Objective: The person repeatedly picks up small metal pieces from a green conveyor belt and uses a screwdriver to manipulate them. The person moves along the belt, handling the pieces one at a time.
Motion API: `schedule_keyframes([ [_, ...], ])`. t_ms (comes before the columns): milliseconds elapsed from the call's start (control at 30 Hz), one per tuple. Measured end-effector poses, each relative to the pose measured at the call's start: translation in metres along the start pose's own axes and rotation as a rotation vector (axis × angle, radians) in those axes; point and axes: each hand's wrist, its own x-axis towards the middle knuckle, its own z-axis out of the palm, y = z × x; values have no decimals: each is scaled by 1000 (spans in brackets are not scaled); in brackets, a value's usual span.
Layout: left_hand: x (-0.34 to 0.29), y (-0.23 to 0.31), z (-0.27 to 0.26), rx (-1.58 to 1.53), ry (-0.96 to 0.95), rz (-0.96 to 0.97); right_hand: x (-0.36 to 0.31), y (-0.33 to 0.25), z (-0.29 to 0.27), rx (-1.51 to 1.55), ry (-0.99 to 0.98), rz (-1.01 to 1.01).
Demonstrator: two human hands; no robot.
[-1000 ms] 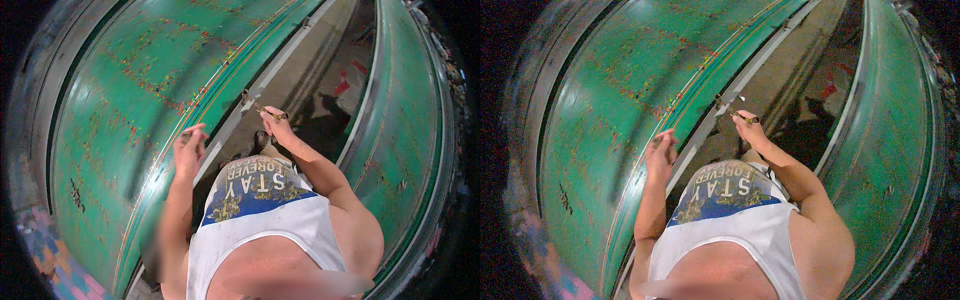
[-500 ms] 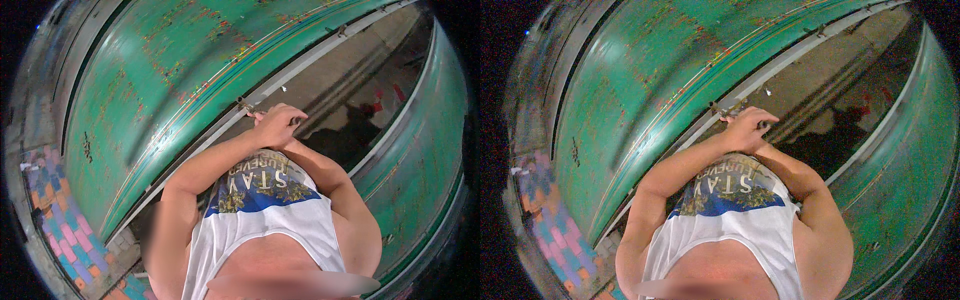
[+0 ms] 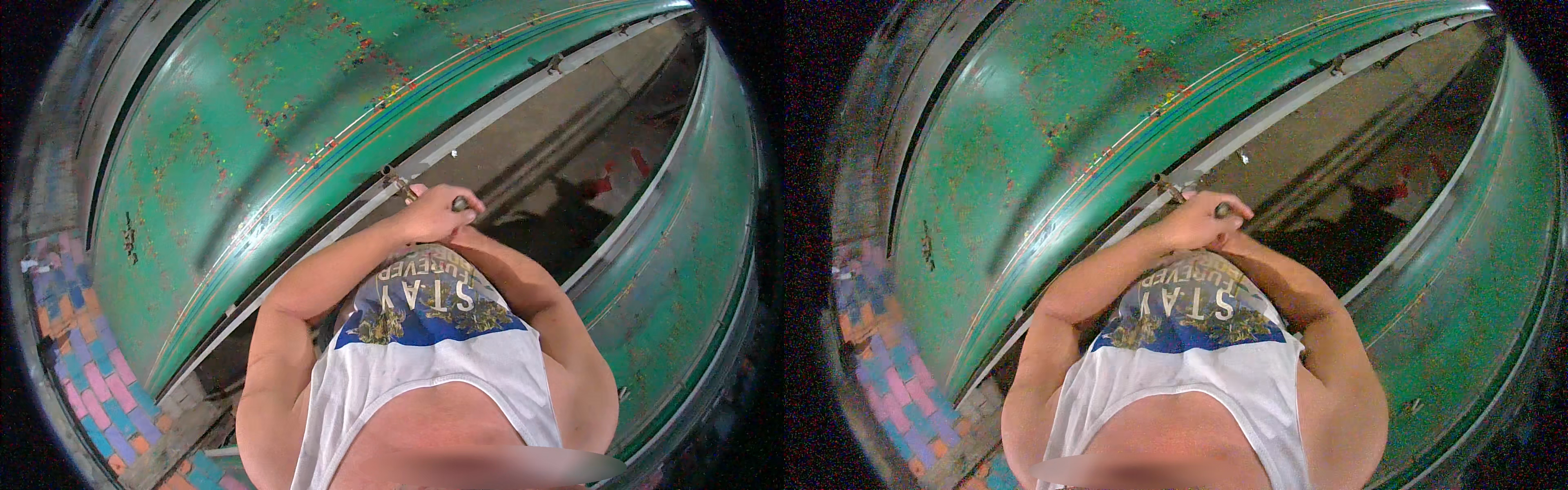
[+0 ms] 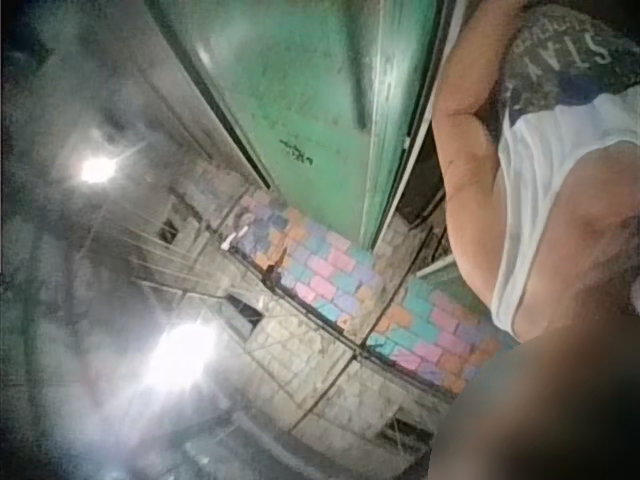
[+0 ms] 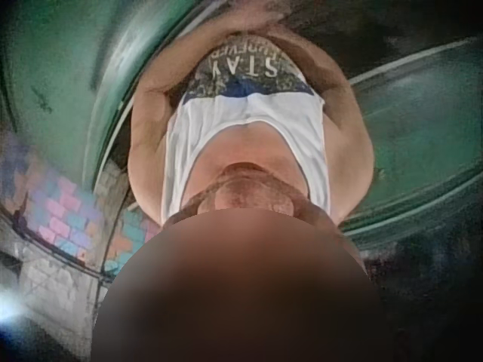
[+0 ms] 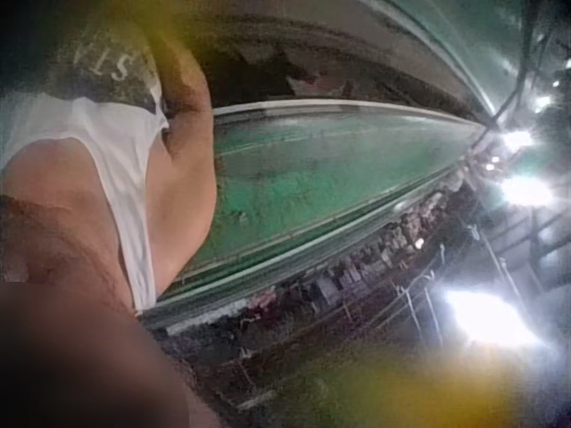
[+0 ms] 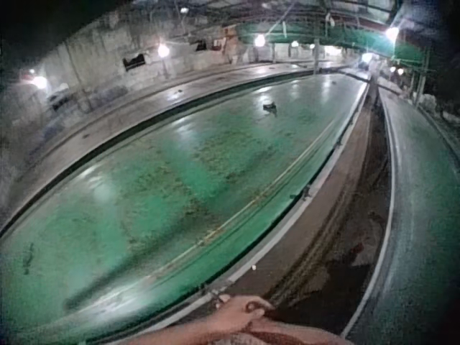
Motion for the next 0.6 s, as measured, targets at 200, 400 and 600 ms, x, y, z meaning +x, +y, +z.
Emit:
schedule_keyframes([
  [200, -84, -23, -50, -91, 109, -32, 7, -71, -16, -1212, -72, -218],
  [400, -109, -59, -104, -408, 610, 67, -7, -43, 8, -614, 310, -44],
  [600, -88, -70, -118, 129, 678, 162, -12, -59, 23, 267, 294, 428],
])
